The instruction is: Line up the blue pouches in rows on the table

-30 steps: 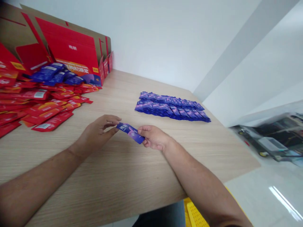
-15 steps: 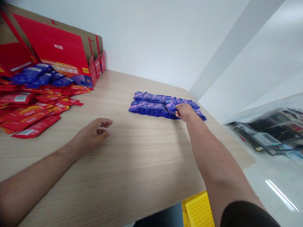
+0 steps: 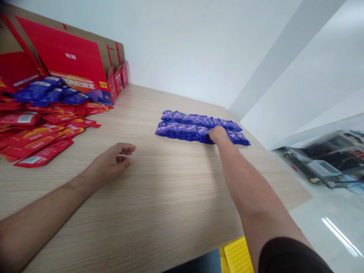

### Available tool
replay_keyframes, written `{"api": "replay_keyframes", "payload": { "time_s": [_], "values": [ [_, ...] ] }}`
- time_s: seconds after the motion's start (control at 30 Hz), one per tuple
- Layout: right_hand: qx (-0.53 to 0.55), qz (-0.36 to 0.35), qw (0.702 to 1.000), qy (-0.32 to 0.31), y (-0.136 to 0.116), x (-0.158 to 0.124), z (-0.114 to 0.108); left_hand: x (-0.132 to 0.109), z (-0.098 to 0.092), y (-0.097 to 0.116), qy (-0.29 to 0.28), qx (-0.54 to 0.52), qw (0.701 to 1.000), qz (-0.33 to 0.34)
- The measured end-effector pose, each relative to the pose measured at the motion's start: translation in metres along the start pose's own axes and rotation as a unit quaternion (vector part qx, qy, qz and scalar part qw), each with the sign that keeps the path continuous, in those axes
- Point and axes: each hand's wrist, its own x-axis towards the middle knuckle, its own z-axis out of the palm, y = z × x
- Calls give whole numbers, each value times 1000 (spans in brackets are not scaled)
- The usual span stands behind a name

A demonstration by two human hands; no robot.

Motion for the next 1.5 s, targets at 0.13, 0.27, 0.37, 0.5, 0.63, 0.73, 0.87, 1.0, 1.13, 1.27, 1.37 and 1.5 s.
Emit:
{"api": "replay_keyframes", "payload": {
  "time_s": [0.13, 0.27, 0.37, 0.5, 0.63, 0.73, 0.87, 1.0, 1.13, 1.27, 1.37, 1.5],
  "values": [
    [-77, -47, 988, 126, -4, -19, -6, 0, 1, -3, 2, -6, 1000, 1],
    [-5, -110, 987, 116, -14, -66, 5, -3, 6, -1, 8, -9, 1000, -5],
    [68, -144, 987, -3, -25, -107, 28, -5, 10, 1, 12, -20, 1000, -15],
    [95, -218, 968, -82, -40, -151, 64, -12, 8, 2, 12, -3, 1000, -11],
    [104, -280, 954, -34, -41, -173, 85, -12, -8, 12, 32, 60, 998, 13],
    [105, -299, 948, -34, -35, -175, 89, 6, -38, 19, 72, 132, 988, 14],
    [107, -304, 946, -46, -31, -172, 90, 55, -104, 12, 68, 352, 933, 41],
    [109, -308, 943, -58, -30, -170, 93, 106, -169, -14, 64, 513, 855, -43],
    [113, -310, 943, -55, -25, -168, 97, 145, -208, -45, 49, 566, 810, -144],
    [118, -304, 943, -63, -23, -169, 97, 170, -225, -71, 22, 576, 784, -230],
    [129, -295, 944, -68, -23, -171, 96, 182, -233, -85, 8, 576, 774, -264],
    [134, -287, 946, -71, -21, -173, 95, 192, -241, -94, -3, 585, 763, -274]
  ]
}}
